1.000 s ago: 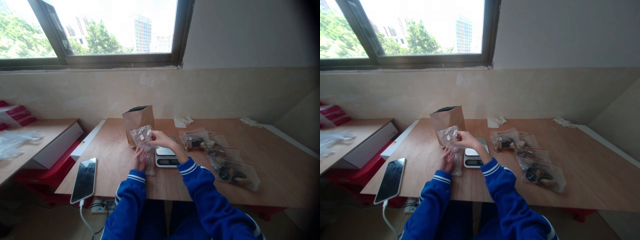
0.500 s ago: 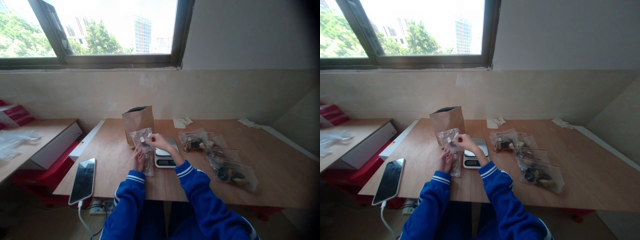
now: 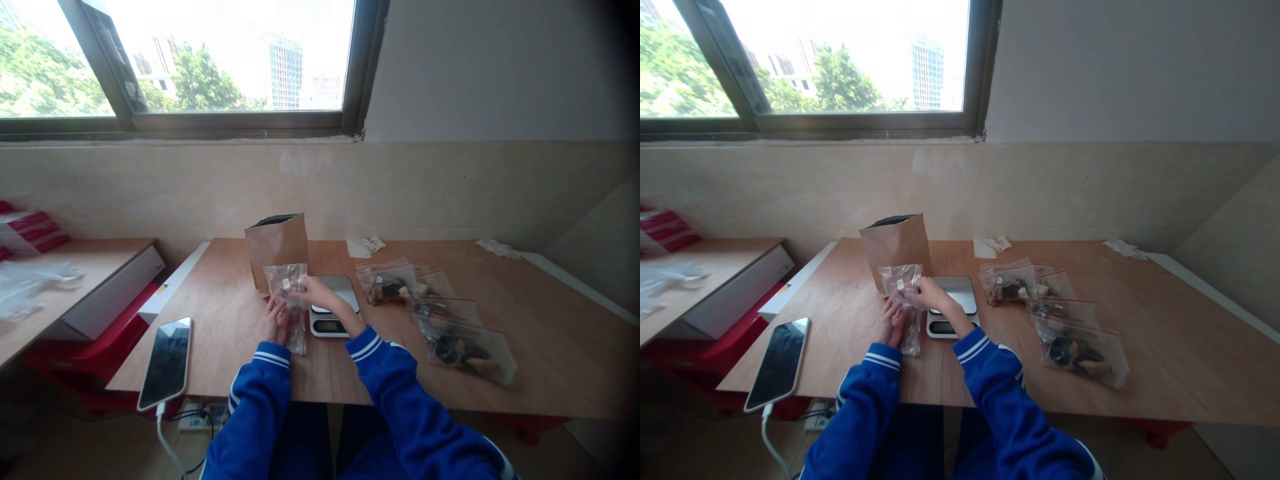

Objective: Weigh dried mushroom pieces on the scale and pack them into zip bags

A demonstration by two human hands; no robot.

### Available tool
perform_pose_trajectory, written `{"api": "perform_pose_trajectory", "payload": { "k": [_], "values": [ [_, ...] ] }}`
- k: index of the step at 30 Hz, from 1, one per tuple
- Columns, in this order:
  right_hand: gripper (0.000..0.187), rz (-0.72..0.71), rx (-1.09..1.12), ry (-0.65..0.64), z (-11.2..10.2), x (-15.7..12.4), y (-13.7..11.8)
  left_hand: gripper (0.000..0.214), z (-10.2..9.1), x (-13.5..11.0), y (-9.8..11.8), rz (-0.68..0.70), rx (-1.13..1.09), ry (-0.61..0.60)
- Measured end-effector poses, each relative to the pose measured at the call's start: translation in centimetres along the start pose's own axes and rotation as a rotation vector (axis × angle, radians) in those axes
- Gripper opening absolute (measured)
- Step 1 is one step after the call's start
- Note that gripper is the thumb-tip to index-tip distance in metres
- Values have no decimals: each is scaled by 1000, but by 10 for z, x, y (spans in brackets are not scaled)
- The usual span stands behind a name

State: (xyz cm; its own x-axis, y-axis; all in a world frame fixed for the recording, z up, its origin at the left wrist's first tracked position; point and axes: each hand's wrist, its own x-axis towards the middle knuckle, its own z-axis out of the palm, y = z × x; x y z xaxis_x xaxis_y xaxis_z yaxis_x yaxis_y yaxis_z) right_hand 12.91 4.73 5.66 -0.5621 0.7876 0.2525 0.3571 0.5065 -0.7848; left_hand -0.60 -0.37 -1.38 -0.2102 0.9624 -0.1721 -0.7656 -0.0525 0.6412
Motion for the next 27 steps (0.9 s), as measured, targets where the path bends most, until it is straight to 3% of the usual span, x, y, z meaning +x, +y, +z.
{"api": "perform_pose_trajectory", "payload": {
  "k": [4, 12, 16, 20, 23, 27],
  "values": [
    [21, -103, 19, -30, -2, 0, -3, 25, 3, -2, 0, -9, -11, 26],
    [17, -134, -35, 247, -14, -5, -23, 13, 3, 0, 4, -3, -100, 130],
    [20, -207, 5, 526, -35, 13, -36, 12, 1, 2, 4, -9, -137, 175],
    [21, -331, -53, 754, -61, 61, -50, 15, 1, 1, 5, -35, -160, 182],
    [21, -369, -142, 719, -72, 97, -57, 20, 2, 0, 5, -41, -168, 184],
    [21, -317, -288, 550, -68, 120, -56, 21, 2, -1, 6, -42, -174, 180]
  ]
}}
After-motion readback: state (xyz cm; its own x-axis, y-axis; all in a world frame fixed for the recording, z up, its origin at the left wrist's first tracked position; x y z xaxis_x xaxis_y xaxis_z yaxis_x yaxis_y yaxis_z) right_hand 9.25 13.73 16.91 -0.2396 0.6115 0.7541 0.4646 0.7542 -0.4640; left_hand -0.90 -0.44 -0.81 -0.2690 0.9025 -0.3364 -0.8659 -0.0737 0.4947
